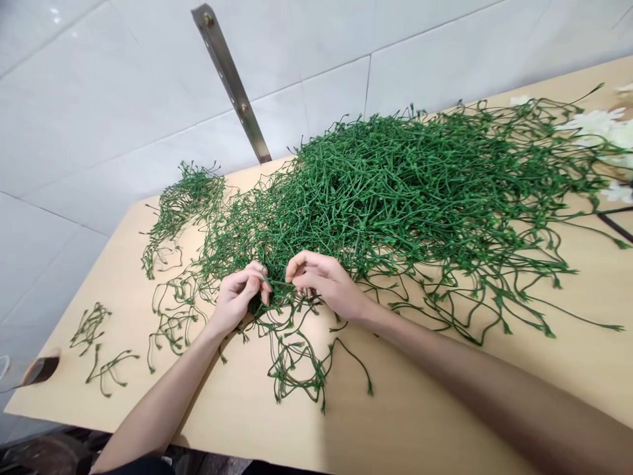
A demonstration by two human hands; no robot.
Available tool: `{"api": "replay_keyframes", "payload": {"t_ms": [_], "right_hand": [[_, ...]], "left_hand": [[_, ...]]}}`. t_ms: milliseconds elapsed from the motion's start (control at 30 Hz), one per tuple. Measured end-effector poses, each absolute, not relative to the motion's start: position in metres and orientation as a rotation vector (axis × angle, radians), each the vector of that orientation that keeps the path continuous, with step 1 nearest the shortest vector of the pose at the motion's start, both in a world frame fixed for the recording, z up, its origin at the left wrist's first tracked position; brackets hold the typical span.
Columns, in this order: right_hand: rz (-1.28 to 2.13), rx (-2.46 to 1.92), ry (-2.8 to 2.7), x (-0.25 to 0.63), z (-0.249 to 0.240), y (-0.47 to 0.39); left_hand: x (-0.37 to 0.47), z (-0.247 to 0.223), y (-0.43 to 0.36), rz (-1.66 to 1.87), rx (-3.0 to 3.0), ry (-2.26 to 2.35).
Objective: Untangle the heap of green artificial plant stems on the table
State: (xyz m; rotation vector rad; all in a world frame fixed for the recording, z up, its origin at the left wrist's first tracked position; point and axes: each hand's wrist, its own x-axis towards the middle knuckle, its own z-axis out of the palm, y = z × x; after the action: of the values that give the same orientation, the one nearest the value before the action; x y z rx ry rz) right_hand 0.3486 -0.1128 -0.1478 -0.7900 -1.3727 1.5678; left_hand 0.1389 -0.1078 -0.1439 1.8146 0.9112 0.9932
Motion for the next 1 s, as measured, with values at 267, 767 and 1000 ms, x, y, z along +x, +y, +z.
{"api": "replay_keyframes", "payload": {"t_ms": [267,767,1000], "right_hand": [[1.347,-0.894,-1.559,0.342,-0.142,-0.116],[0.681,-0.920,-2.206,0.355,-0.105,-0.115],[0.326,-0.800,-2.476,0.361,-0.109,-0.111]], "left_hand": [[0.140,-0.143,-0.109,0.972,1.921,0.923],[0.141,-0.144,-0.110,0.853,2.123,1.008],[0.140,-0.143,-0.109,0.825,2.180,0.962]]}}
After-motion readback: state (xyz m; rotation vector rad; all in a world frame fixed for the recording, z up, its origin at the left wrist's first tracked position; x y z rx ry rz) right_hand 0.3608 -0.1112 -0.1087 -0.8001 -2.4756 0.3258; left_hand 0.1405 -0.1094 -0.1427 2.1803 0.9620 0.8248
